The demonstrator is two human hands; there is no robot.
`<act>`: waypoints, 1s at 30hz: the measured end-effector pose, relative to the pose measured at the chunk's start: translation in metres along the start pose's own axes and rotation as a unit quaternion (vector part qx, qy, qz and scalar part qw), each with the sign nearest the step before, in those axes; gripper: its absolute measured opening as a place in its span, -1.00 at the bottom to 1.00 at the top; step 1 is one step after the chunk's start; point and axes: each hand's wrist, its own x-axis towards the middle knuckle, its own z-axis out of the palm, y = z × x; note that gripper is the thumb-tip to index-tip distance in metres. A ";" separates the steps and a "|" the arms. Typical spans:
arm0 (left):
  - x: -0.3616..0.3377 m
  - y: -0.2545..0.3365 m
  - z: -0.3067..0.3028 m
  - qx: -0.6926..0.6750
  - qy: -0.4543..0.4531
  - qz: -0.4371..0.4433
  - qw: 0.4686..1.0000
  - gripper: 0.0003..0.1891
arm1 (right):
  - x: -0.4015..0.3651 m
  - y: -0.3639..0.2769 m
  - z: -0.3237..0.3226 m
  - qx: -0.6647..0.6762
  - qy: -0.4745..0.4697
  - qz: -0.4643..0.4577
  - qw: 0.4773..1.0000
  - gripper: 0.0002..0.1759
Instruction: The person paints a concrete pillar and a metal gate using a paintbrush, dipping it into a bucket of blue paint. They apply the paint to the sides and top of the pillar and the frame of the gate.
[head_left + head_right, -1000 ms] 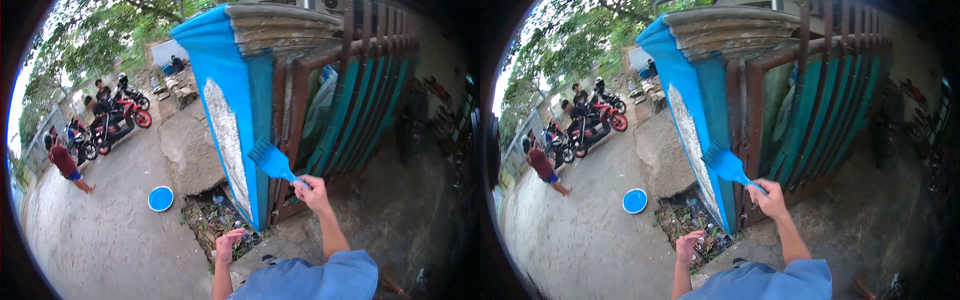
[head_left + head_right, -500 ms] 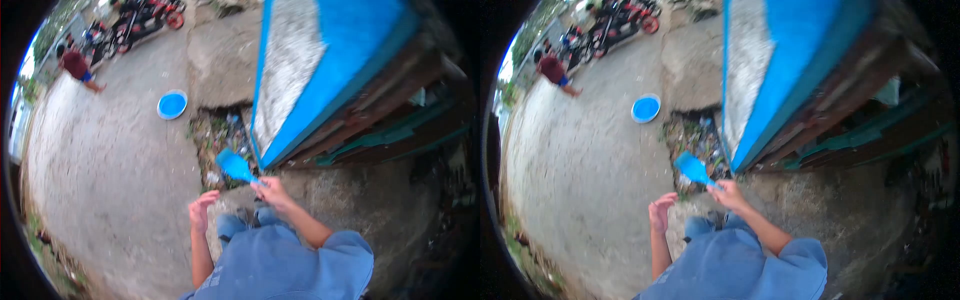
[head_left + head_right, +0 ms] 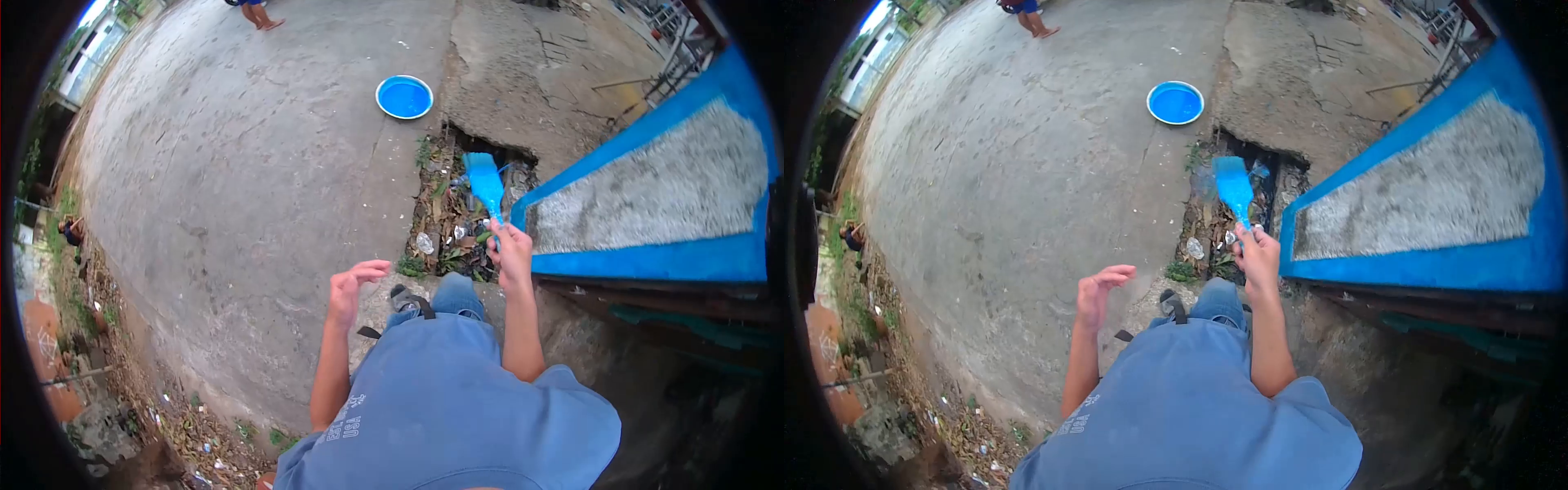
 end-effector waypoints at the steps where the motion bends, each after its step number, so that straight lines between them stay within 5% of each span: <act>1: 0.011 0.008 -0.023 0.014 0.020 0.010 1.000 -0.32 | 0.005 0.000 0.014 -0.021 -0.024 0.018 0.999 -0.77; 8: 0.088 0.032 -0.143 0.031 0.087 0.020 0.996 -0.33 | 0.064 -0.012 0.106 -0.128 -0.061 0.054 0.988 -0.75; 18: 0.313 -0.003 -0.240 -0.004 0.108 -0.025 0.994 -0.36 | 0.316 -0.026 0.258 -0.209 -0.051 0.018 0.976 -0.75; 20: 0.360 0.004 -0.258 -0.016 0.092 -0.007 0.996 -0.38 | 0.353 -0.046 0.288 -0.403 -0.015 -0.137 0.905 -0.72; 24: 0.465 -0.007 -0.304 0.008 0.028 -0.061 0.998 -0.41 | 0.420 -0.082 0.328 -0.490 0.023 -0.168 0.855 -0.66; 30: 0.649 -0.081 -0.360 0.031 -0.045 -0.171 0.984 -0.45 | 0.573 -0.048 0.344 -0.614 0.068 0.011 0.786 -0.66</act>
